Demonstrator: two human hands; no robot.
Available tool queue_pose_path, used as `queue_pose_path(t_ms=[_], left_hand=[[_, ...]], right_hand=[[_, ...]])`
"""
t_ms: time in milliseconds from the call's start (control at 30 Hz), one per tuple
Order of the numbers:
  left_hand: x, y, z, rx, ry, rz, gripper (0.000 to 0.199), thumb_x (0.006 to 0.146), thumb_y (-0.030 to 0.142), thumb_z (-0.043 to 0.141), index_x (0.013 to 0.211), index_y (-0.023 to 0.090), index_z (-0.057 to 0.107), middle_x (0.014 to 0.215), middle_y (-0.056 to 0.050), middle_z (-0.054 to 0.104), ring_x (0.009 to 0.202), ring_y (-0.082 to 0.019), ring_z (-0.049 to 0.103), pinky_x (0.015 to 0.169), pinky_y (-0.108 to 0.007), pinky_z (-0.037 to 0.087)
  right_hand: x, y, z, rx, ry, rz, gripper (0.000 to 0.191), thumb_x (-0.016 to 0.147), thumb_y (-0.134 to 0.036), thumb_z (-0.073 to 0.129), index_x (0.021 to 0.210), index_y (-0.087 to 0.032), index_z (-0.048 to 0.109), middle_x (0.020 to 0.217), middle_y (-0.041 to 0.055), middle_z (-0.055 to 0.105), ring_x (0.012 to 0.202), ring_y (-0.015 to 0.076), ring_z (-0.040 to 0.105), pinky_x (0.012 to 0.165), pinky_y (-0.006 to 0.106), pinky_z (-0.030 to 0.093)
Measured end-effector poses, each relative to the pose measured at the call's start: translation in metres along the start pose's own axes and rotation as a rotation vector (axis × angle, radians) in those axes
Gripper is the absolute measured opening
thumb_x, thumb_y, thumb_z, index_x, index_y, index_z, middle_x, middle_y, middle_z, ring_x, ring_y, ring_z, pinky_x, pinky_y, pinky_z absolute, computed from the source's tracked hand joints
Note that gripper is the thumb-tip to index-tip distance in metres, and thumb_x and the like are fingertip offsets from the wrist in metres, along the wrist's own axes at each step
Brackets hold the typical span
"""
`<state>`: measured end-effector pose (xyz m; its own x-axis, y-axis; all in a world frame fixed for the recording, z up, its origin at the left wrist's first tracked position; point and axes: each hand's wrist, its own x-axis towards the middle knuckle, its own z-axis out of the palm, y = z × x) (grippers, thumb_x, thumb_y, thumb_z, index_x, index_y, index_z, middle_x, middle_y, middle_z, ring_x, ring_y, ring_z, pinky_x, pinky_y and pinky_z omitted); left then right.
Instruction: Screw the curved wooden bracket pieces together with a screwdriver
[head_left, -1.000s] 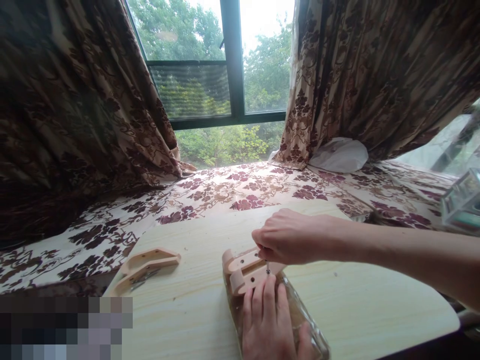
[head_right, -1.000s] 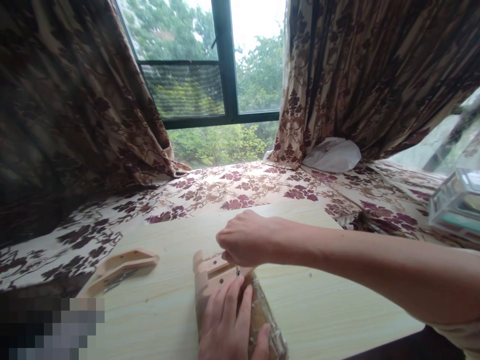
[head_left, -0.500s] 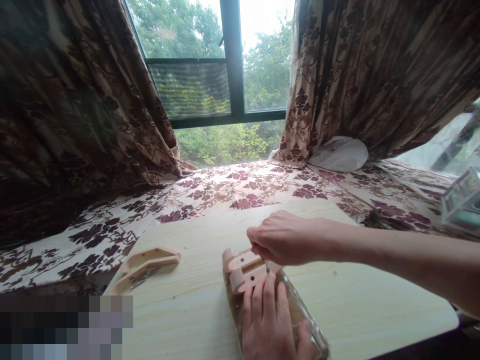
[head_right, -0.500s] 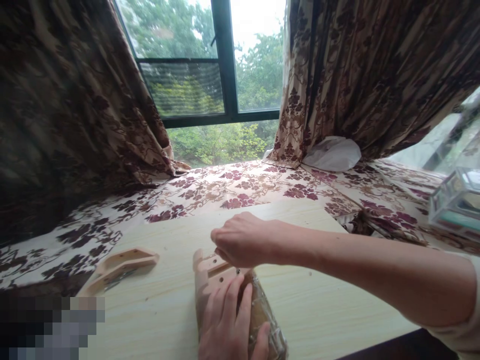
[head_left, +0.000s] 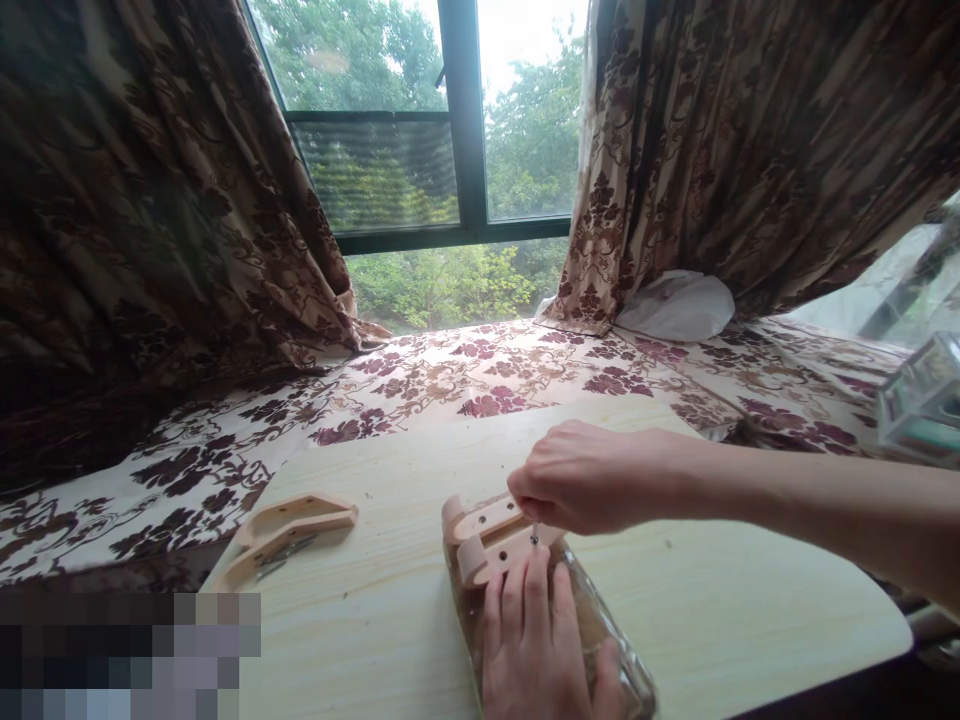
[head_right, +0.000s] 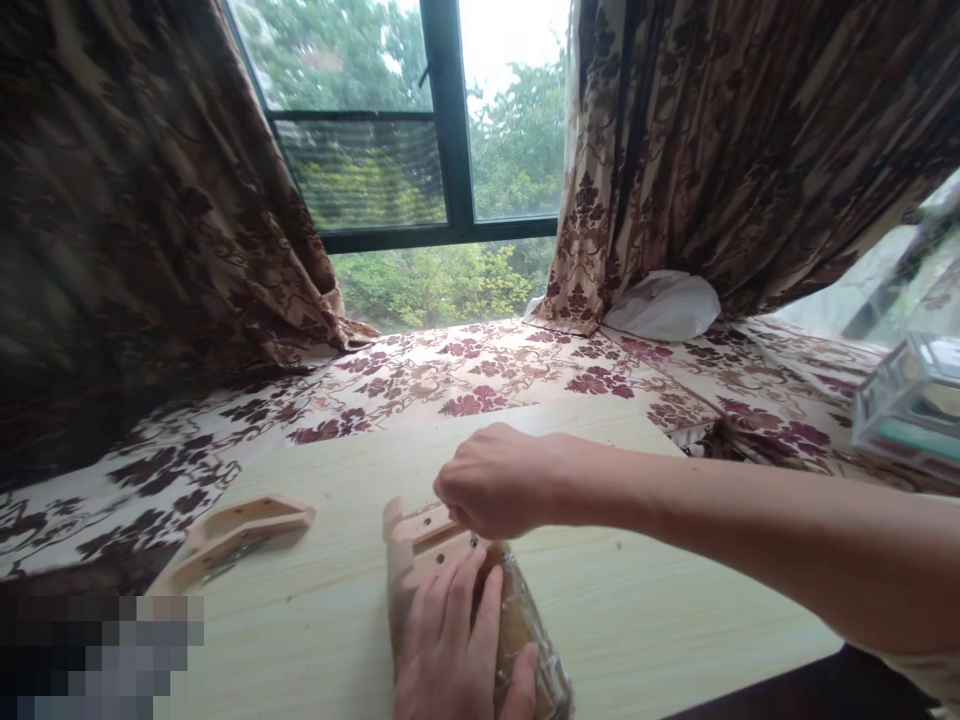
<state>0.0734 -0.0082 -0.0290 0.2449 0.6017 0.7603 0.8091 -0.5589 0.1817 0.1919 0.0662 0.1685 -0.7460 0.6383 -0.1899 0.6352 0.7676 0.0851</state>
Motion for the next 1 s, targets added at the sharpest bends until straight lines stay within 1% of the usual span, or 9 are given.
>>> queue_pose_path(t_ms=[133,233,333,433,567,733,800,900,1000], left_hand=[[0.0,0.0,0.001,0.003,0.021,0.011,0.043,0.085,0.045,0.043,0.11,0.015,0.062,0.123,-0.008,0.059,0.117,-0.028,0.049,0.102,-0.044,0.033],[-0.001,0.0,0.001,0.023,0.023,0.012,0.044,0.084,0.046,0.043,0.109,0.016,0.062,0.123,-0.007,0.059,0.116,-0.027,0.049,0.102,-0.043,0.033],[-0.001,-0.001,0.001,0.039,0.004,0.011,0.044,0.083,0.046,0.045,0.11,0.016,0.062,0.123,-0.007,0.058,0.116,-0.027,0.049,0.101,-0.043,0.033],[-0.001,-0.001,0.002,0.044,0.012,0.023,0.043,0.082,0.045,0.045,0.109,0.015,0.062,0.122,-0.007,0.059,0.116,-0.027,0.049,0.101,-0.043,0.034],[-0.001,-0.001,0.004,0.006,0.036,0.011,0.043,0.083,0.044,0.045,0.109,0.015,0.063,0.122,-0.008,0.059,0.116,-0.028,0.05,0.101,-0.044,0.034],[-0.001,-0.001,0.004,0.004,0.066,0.007,0.041,0.082,0.043,0.046,0.108,0.016,0.063,0.121,-0.008,0.06,0.114,-0.028,0.051,0.1,-0.044,0.034],[-0.001,-0.001,0.004,0.01,0.055,0.006,0.041,0.081,0.043,0.047,0.108,0.016,0.063,0.121,-0.008,0.06,0.114,-0.027,0.051,0.1,-0.044,0.034],[-0.001,0.0,0.002,0.018,0.033,0.005,0.042,0.08,0.045,0.048,0.109,0.016,0.063,0.122,-0.007,0.06,0.114,-0.027,0.05,0.101,-0.043,0.034],[0.0,0.0,0.001,0.024,0.013,0.01,0.043,0.08,0.044,0.049,0.109,0.016,0.062,0.123,-0.008,0.059,0.115,-0.028,0.05,0.1,-0.043,0.034]], right_hand=[[-0.002,0.004,-0.002,0.012,-0.001,0.053,0.022,0.086,-0.023,0.047,0.087,-0.015,0.067,0.072,0.0076,0.068,0.058,0.015,0.053,0.049,0.028,0.022],[-0.003,-0.001,-0.01,-0.03,-0.021,0.019,0.019,0.084,-0.021,0.05,0.092,-0.015,0.066,0.075,0.0075,0.068,0.059,0.0152,0.054,0.048,0.028,0.021],[-0.003,-0.006,-0.014,-0.046,-0.078,-0.024,0.017,0.085,-0.015,0.048,0.088,-0.014,0.065,0.08,0.0077,0.067,0.058,0.0132,0.053,0.048,0.026,0.022],[-0.001,-0.006,-0.011,-0.058,-0.105,-0.034,0.019,0.085,-0.013,0.047,0.083,-0.013,0.066,0.076,0.008,0.067,0.056,0.0127,0.05,0.047,0.026,0.023],[0.002,0.004,-0.004,-0.002,-0.045,0.016,0.022,0.087,-0.019,0.046,0.086,-0.014,0.068,0.073,0.0083,0.068,0.059,0.0142,0.052,0.05,0.028,0.023],[-0.001,0.009,-0.008,0.0,-0.072,0.081,0.024,0.087,-0.027,0.049,0.096,-0.015,0.067,0.076,0.0092,0.069,0.062,0.0159,0.055,0.05,0.027,0.023],[-0.002,0.006,-0.013,-0.036,-0.065,0.071,0.022,0.084,-0.025,0.053,0.099,-0.016,0.066,0.076,0.0078,0.068,0.061,0.0159,0.055,0.049,0.027,0.021],[-0.003,-0.001,-0.017,-0.07,-0.077,0.014,0.017,0.084,-0.018,0.05,0.09,-0.015,0.066,0.076,0.0071,0.067,0.059,0.0144,0.053,0.048,0.027,0.022],[0.0,-0.003,-0.015,-0.053,-0.108,-0.023,0.02,0.085,-0.011,0.045,0.084,-0.013,0.066,0.076,0.0085,0.067,0.058,0.0134,0.051,0.049,0.027,0.024]])
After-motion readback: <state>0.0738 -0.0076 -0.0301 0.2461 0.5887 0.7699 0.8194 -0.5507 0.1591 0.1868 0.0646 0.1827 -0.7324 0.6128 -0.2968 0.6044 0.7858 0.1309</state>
